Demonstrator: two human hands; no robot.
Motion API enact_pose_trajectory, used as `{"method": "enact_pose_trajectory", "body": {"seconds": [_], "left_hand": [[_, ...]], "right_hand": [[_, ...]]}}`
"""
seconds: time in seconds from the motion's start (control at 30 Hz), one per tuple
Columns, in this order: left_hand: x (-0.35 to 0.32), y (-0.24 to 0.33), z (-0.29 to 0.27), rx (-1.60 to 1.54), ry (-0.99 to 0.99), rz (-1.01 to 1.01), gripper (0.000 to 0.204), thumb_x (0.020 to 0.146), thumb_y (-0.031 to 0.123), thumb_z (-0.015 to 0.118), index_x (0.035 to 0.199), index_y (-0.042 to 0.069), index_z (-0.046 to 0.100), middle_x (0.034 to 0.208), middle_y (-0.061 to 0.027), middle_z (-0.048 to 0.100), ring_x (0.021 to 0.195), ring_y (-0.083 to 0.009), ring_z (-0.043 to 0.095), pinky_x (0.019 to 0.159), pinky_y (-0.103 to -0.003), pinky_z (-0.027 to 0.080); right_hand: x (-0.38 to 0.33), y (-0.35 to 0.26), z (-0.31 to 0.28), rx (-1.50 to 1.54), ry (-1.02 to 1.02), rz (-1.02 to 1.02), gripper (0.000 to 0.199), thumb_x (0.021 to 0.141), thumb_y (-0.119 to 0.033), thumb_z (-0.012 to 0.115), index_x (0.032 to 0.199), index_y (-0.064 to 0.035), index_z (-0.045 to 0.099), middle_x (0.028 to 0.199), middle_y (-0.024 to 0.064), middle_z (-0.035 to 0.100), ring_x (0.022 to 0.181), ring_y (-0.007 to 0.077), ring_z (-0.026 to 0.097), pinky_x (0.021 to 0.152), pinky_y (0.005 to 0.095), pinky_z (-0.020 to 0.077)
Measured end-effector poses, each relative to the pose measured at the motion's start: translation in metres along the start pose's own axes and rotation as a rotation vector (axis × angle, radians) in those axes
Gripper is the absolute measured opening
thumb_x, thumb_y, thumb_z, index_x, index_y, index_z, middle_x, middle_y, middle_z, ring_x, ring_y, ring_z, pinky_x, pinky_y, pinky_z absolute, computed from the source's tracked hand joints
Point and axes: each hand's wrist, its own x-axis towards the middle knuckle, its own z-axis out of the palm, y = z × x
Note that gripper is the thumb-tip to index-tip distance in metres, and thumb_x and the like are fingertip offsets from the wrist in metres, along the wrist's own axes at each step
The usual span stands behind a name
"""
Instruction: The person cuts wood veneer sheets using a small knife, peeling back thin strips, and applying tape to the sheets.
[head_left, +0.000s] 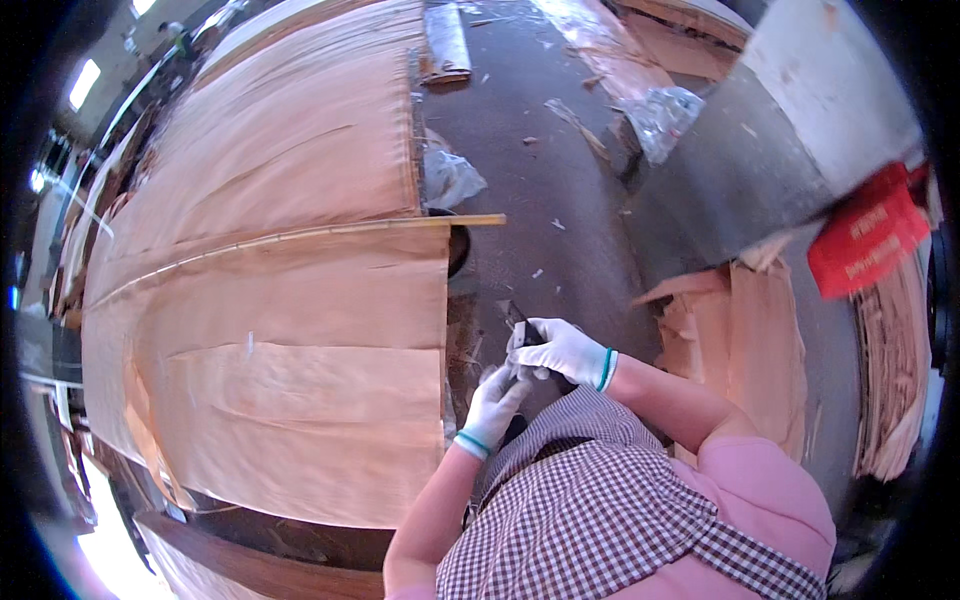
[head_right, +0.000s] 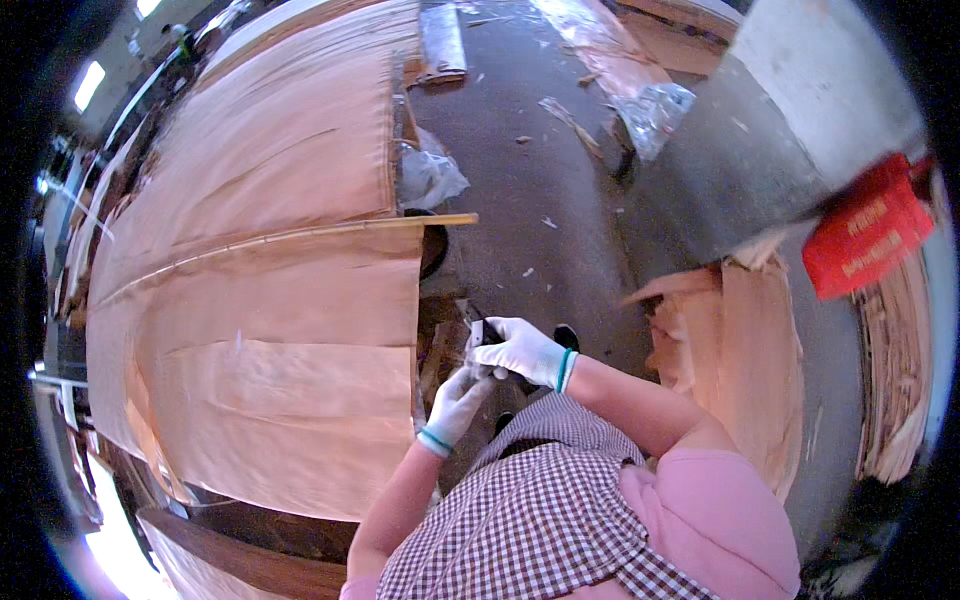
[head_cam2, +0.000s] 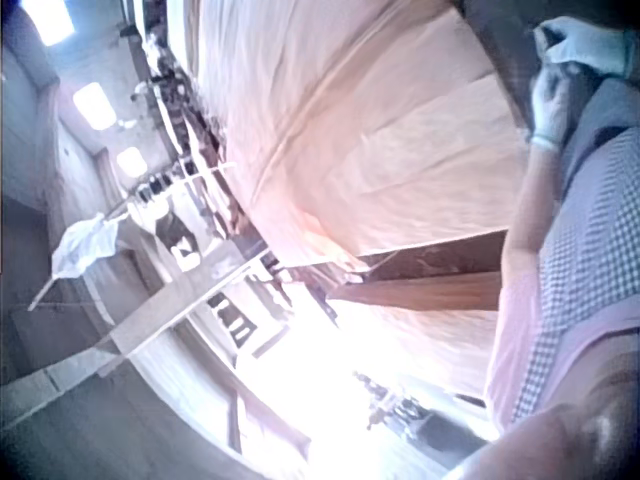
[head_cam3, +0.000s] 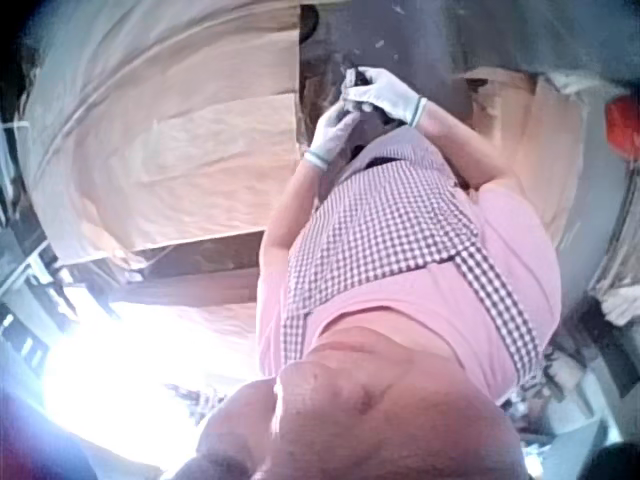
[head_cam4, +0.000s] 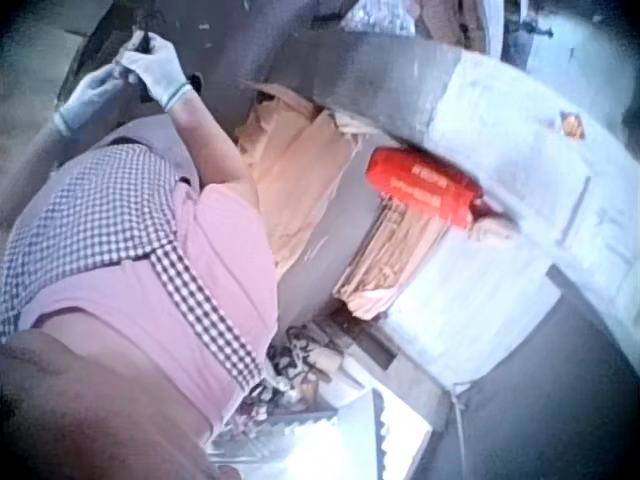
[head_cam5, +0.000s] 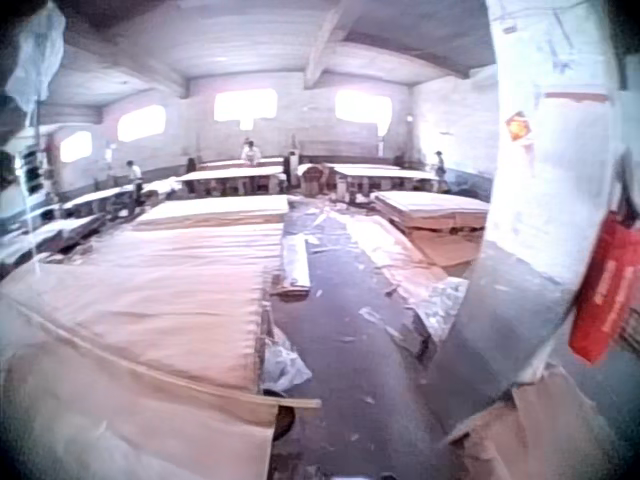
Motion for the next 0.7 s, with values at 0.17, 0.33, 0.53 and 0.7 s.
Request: {"method": "enact_pose_trajectory", "body": {"seconds": [0.17, 0.33, 0.53, 0.7], "left_hand": [[0.085, -0.043, -0.005, -0.055, 0.172, -0.279, 0.023, 0.093, 0.014, 0.057, 0.111, 0.002, 0.064, 0.093, -0.0003, 0.066, 0.088, -0.01, 0.058, 0.083, -0.025, 0.045], [0.146, -0.086, -0.045, 0.475, 0.444, -0.556, 0.027, 0.092, 0.02, 0.053, 0.114, 0.009, 0.064, 0.103, -0.0131, 0.067, 0.094, -0.0225, 0.063, 0.082, -0.035, 0.047], [0.218, -0.054, -0.047, 0.86, 1.074, -0.807, 0.07, 0.085, 0.036, 0.057, 0.137, -0.006, 0.034, 0.132, -0.031, 0.045, 0.123, -0.0398, 0.045, 0.104, -0.045, 0.034], [0.29, -0.042, -0.026, 1.048, 0.844, -0.345, 0.095, 0.074, 0.029, 0.068, 0.147, 0.002, 0.014, 0.148, -0.0256, 0.023, 0.14, -0.0388, 0.017, 0.114, -0.05, 0.009]], "right_hand": [[0.088, 0.037, -0.121, -0.575, 0.055, -0.036, 0.018, 0.08, -0.019, 0.065, 0.086, -0.0026, 0.062, 0.073, 0.004, 0.062, 0.063, 0.0097, 0.058, 0.055, 0.0269, 0.0442], [0.196, 0.045, -0.188, -0.727, 0.024, 0.021, 0.028, 0.077, -0.021, 0.065, 0.093, 0.0012, 0.064, 0.069, 0.0093, 0.063, 0.062, 0.0166, 0.059, 0.06, 0.0326, 0.0477], [0.335, 0.021, -0.157, -0.432, 0.044, -0.039, 0.038, 0.078, -0.019, 0.066, 0.109, 0.0023, 0.063, 0.092, 0.0128, 0.069, 0.082, 0.0198, 0.064, 0.076, 0.0317, 0.0485], [0.352, 0.0, -0.138, -0.697, -0.048, 0.158, 0.037, 0.076, -0.02, 0.066, 0.108, -0.0014, 0.065, 0.104, 0.0183, 0.067, 0.096, 0.0296, 0.065, 0.085, 0.0356, 0.0487]]}}
